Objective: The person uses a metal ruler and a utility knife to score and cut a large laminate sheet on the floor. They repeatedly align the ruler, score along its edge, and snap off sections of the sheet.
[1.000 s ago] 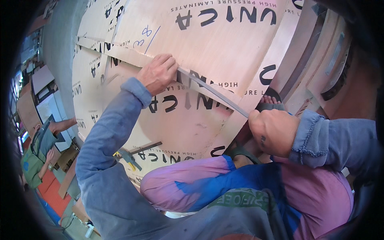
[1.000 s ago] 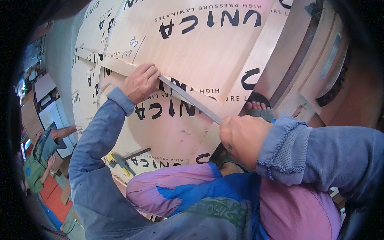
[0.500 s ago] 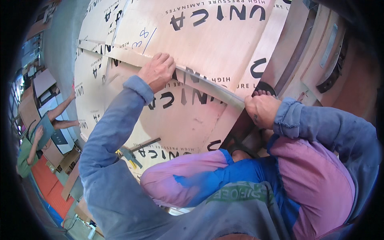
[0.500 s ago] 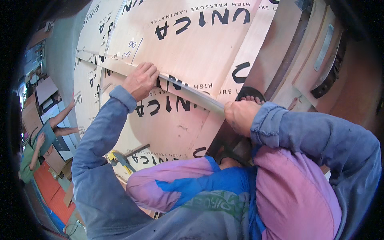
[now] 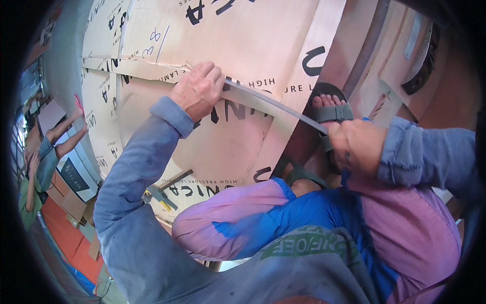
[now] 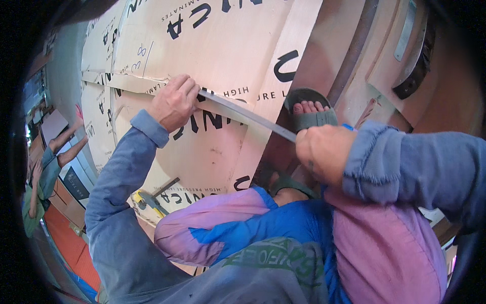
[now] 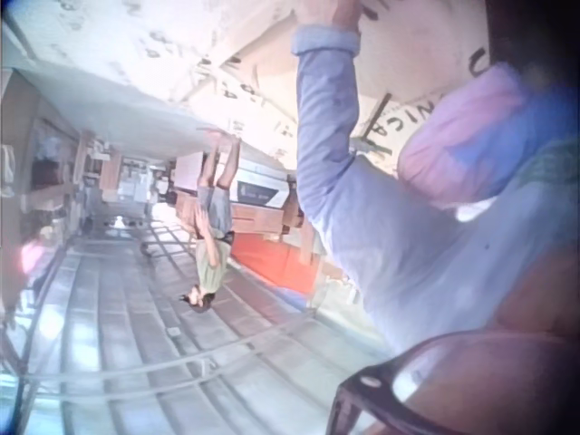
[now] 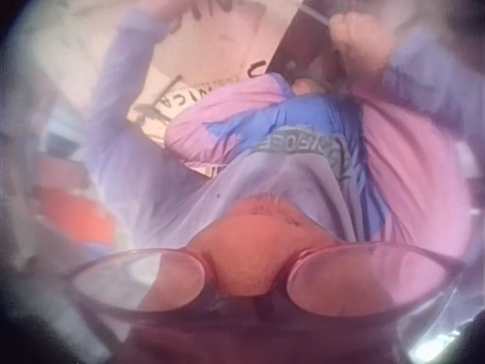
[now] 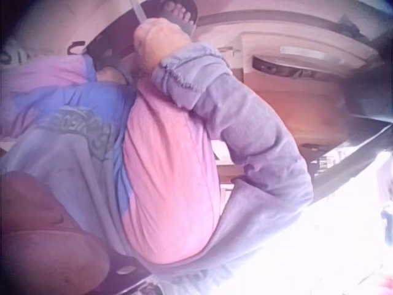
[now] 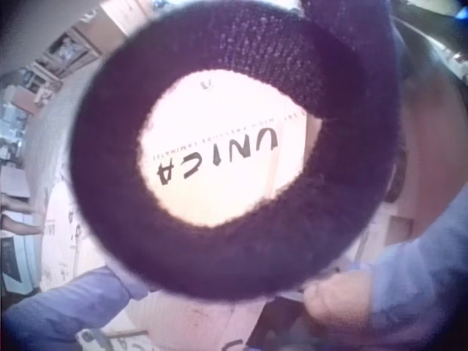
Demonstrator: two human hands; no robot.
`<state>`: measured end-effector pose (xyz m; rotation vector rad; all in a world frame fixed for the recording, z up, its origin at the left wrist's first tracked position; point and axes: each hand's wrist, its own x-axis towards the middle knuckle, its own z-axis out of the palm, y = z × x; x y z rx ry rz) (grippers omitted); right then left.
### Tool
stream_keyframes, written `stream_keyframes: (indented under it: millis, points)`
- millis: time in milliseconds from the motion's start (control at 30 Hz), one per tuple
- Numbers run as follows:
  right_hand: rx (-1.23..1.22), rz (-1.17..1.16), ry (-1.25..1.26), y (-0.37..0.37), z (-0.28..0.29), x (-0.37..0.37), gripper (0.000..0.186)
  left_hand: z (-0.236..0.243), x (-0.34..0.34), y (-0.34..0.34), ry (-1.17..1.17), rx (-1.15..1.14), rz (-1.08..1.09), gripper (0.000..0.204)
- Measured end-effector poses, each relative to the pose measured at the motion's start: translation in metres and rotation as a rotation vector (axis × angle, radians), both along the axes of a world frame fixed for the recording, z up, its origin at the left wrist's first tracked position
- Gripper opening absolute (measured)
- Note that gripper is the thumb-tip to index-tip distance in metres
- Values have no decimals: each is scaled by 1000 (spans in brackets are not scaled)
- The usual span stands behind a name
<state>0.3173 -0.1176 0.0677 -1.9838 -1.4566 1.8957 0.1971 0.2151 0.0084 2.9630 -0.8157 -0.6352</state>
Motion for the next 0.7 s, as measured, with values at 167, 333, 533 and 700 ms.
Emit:
stream_keyframes:
  millis: [167,333,533,700]
  points:
    - [447,-151,-555,-21,-44,-41,46,1,8,-2,-46,59,-62,27]
    - [52,-80,-57,-10,14,-8,32,8,2,-15,-79,107,-37,36]
    - [-17,-13,19,-10,63,16,35,-1,-6,-37,-67,-126,41,30]
    - [222,-237,-148,-10,33,-16,70,-3,10,-36,-72,-128,-67,27]
